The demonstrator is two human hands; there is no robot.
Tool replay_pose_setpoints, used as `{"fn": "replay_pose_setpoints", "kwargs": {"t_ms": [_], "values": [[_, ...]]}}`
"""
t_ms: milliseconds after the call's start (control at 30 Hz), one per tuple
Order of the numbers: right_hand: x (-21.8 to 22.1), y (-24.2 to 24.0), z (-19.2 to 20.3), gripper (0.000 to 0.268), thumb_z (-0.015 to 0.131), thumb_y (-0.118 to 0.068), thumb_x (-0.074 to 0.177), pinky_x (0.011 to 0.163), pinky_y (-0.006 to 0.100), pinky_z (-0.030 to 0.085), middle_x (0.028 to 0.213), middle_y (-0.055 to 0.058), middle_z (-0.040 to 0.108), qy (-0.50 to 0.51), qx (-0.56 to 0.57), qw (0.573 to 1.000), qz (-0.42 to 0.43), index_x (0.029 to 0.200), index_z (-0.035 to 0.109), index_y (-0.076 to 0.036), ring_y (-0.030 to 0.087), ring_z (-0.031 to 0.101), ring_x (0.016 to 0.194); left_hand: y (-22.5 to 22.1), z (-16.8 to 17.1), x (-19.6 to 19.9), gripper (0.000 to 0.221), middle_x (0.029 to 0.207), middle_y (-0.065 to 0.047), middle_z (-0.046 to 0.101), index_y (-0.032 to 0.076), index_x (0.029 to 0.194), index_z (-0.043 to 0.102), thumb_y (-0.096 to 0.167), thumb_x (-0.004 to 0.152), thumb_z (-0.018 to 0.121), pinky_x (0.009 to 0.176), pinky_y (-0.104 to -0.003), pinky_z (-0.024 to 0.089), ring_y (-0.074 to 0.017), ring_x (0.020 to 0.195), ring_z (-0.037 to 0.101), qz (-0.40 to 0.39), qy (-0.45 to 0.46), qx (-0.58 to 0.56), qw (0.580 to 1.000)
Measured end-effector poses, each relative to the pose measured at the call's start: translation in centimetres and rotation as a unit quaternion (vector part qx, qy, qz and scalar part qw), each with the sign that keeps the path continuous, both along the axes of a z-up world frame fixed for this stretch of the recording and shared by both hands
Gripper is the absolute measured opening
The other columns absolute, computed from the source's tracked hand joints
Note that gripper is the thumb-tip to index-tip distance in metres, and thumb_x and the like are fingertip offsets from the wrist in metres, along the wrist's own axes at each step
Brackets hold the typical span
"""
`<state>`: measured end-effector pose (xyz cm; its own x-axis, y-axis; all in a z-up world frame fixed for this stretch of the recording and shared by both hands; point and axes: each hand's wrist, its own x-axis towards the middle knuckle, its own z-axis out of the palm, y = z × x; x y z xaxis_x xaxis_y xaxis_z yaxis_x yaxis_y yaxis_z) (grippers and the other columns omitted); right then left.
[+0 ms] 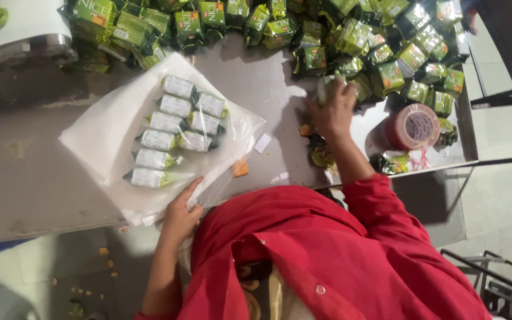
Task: The person picks up green biscuit packets from a large pile on a metal table and places them into a clear plastic bag.
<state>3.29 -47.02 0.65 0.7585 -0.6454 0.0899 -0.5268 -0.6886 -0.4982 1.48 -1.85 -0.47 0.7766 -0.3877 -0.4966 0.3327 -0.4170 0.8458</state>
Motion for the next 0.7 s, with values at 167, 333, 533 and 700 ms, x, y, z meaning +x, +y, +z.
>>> {"fn": "replay_pose_setpoints", "kwargs": {"t_ms": [167,333,533,700], "values": [[-1.7,1.9,-0.7,0.069,0.089,-0.02,0.08,0.089,0.048,0.059,0.142,0.029,0.036,-0.06,-0.079,0.985,0.14,0.138,0.053,-0.011,0.05,0.049,0.125,-0.1,0.8,-0.1,0.072,0.08,-0.002,0.07,0.024,0.147,0.058,-0.002,0.08,0.057,0.05,-0.025,0.049,-0.0057,0.05,0.051,-0.007,-0.023,-0.016,1.0],[-3.4,-5.2,-3.4,0.075,0.094,-0.019,0.077,0.097,0.045,0.059,0.13,0.018,0.053,-0.068,-0.049,0.978,0.192,0.144,0.06,-0.018,0.038,0.062,0.117,-0.1,1.4,0.0,0.072,0.079,-0.001,0.071,0.026,0.146,0.059,-0.001,0.08,0.056,0.052,-0.026,0.051,-0.0067,0.05,0.054,-0.005,-0.026,-0.015,1.0],[-5.2,-10.4,0.4,0.069,0.088,-0.007,0.093,0.106,0.042,0.06,0.136,0.019,0.054,-0.214,-0.11,0.969,0.06,0.153,0.054,-0.015,0.032,0.064,0.127,-0.3,2.2,0.2,0.07,0.084,-0.004,0.071,0.026,0.146,0.059,0.001,0.08,0.059,0.053,-0.027,0.051,-0.0073,0.053,0.054,-0.016,-0.028,-0.009,0.999],[-3.1,-6.4,2.1,0.067,0.089,-0.012,0.089,0.089,0.046,0.058,0.13,0.032,0.049,-0.156,-0.167,0.972,0.052,0.144,0.052,-0.009,0.043,0.058,0.116,-0.4,2.1,0.2,0.07,0.084,-0.003,0.072,0.025,0.144,0.06,0.0,0.079,0.059,0.053,-0.027,0.05,-0.0082,0.052,0.054,-0.005,-0.025,-0.009,1.0]]}}
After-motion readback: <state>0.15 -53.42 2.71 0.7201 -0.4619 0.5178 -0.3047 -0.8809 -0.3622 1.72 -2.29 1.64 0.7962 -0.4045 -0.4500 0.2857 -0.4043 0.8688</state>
